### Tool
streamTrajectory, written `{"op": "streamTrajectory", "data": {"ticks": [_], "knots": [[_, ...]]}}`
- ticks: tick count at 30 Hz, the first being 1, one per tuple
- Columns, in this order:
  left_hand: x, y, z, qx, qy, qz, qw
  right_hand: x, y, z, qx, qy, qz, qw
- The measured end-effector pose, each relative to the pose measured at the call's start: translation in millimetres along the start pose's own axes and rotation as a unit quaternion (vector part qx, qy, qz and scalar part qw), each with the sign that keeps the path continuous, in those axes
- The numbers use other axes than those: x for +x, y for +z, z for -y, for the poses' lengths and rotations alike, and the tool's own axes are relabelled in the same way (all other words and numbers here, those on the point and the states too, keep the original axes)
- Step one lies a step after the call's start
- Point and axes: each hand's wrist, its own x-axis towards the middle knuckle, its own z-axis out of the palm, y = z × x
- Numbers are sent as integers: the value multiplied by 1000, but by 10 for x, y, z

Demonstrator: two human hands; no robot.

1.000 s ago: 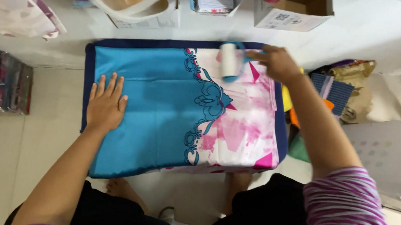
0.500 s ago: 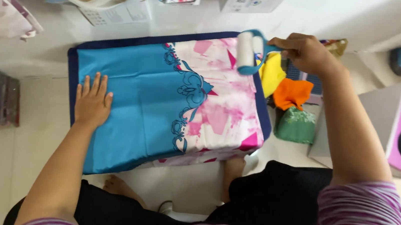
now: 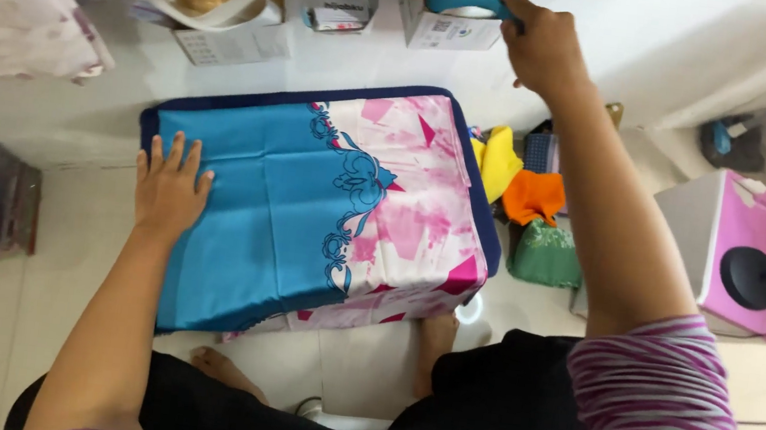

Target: A person is seen unfolding a colorful patterned scarf, smoothing it out on a blue chair, using a lint roller to clean it, and then refolding it.

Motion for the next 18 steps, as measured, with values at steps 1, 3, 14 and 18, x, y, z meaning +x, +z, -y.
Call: {"op": "streamTrajectory", "data": {"ticks": [1, 3, 14, 18], "knots": [[-15, -49, -1, 1, -5, -2, 1000, 81, 64, -4, 1, -5, 1, 1000], [-85, -125, -11, -11, -8, 1, 1000, 198, 232, -36, -74, -15, -19, 997], [-1039, -430, 498, 56, -92, 148, 983, -861, 632, -1852, 318, 28, 75, 945], [-1295, -1387, -122, -55, -344, 477, 807, -1814, 574, -775, 56, 275, 343, 896]]}}
